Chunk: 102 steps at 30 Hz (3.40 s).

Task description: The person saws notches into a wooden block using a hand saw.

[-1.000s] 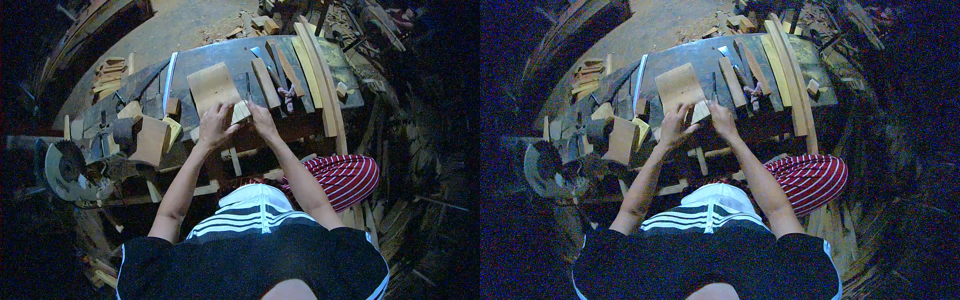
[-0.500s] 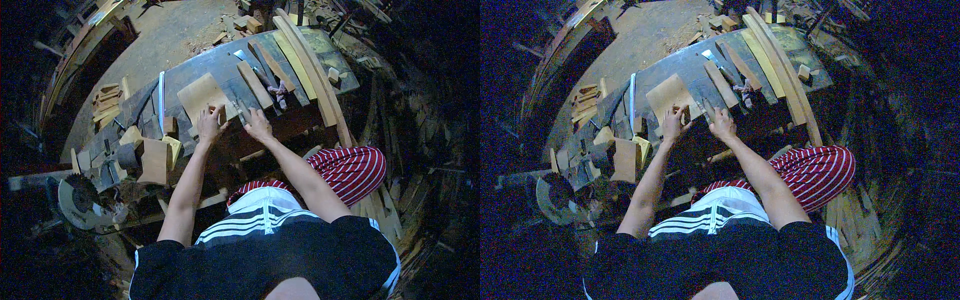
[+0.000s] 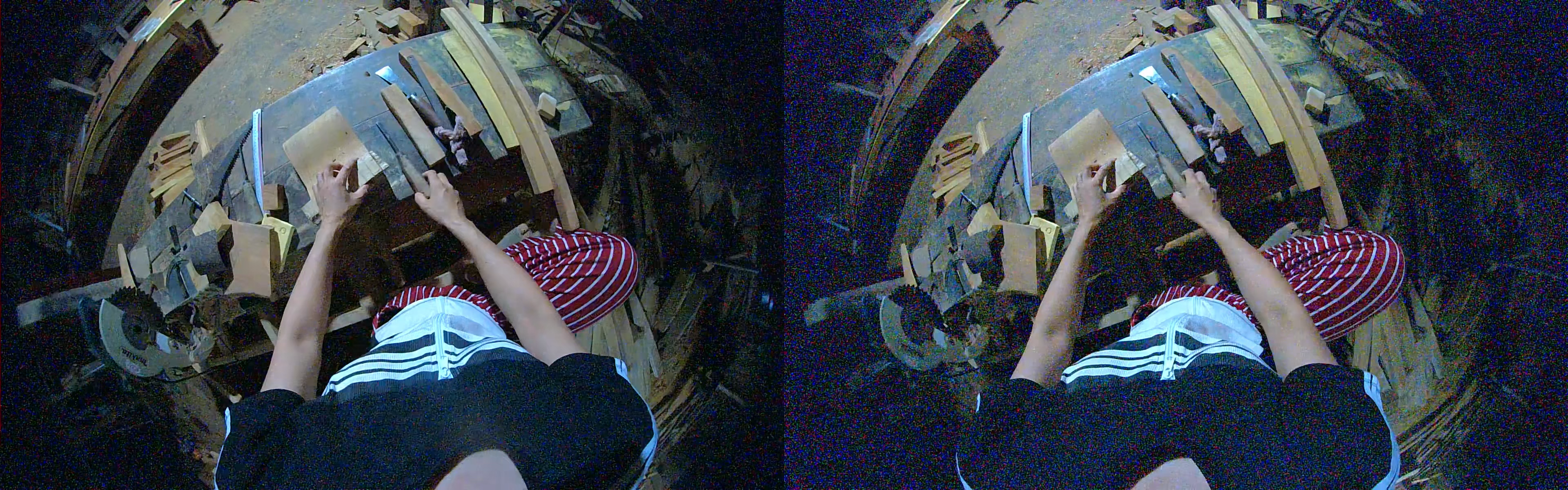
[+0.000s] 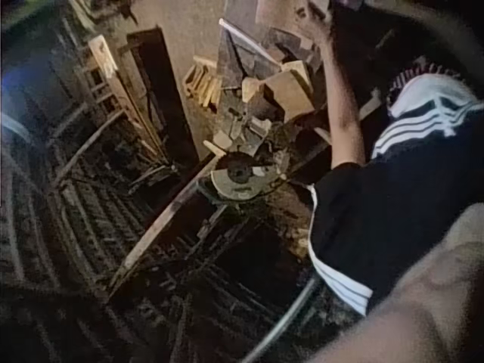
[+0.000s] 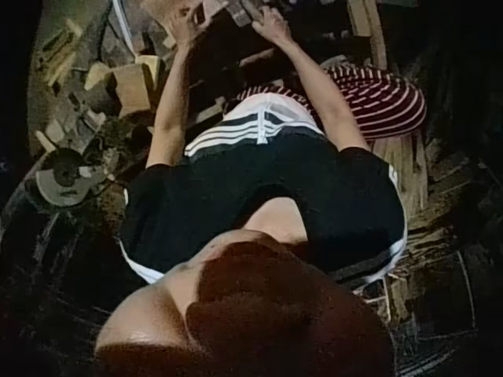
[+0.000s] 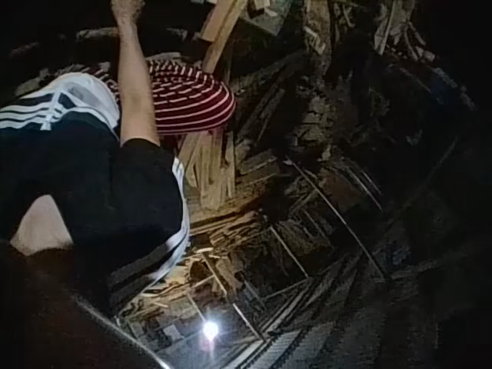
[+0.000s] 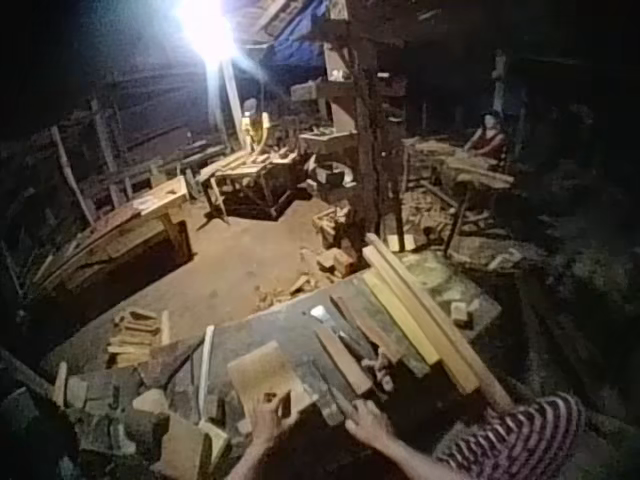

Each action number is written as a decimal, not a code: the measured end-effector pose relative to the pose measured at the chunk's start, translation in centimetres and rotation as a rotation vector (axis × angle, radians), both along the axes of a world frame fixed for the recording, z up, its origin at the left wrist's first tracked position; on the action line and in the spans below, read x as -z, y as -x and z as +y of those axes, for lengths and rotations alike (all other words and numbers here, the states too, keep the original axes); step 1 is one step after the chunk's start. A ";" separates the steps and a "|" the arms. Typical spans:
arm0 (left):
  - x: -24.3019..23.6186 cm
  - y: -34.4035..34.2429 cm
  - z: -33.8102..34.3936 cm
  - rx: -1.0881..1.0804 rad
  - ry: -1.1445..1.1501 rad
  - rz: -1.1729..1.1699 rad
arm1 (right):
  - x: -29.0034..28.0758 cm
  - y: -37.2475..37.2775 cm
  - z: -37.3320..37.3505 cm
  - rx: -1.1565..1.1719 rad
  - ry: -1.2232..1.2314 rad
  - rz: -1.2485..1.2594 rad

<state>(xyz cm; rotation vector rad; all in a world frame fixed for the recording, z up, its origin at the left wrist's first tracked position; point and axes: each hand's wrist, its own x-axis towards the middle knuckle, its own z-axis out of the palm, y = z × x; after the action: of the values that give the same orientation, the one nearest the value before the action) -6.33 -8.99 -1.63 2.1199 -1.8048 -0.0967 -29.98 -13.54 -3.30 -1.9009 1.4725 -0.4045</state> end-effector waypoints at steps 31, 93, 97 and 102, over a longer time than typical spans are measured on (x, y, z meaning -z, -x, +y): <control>0.0 1.2 0.2 -0.057 0.103 -0.196 | -4.0 1.3 -2.7 0.111 -0.154 -0.178; -5.5 6.0 3.3 -0.532 -0.405 0.133 | -0.3 -17.0 -16.0 -0.835 -0.246 -0.558; -5.2 6.1 3.5 -0.540 -0.421 0.123 | 1.4 -12.6 -16.6 -0.693 -0.651 -0.507; -5.1 6.7 3.6 -0.585 -0.448 0.187 | 4.5 -8.0 -14.7 -0.485 -1.100 -0.707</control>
<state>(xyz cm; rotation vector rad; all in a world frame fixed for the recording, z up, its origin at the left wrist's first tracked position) -13.06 -5.44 3.42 2.7494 -1.0685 -0.5694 -21.99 -28.24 -7.82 -0.9724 0.5002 0.0132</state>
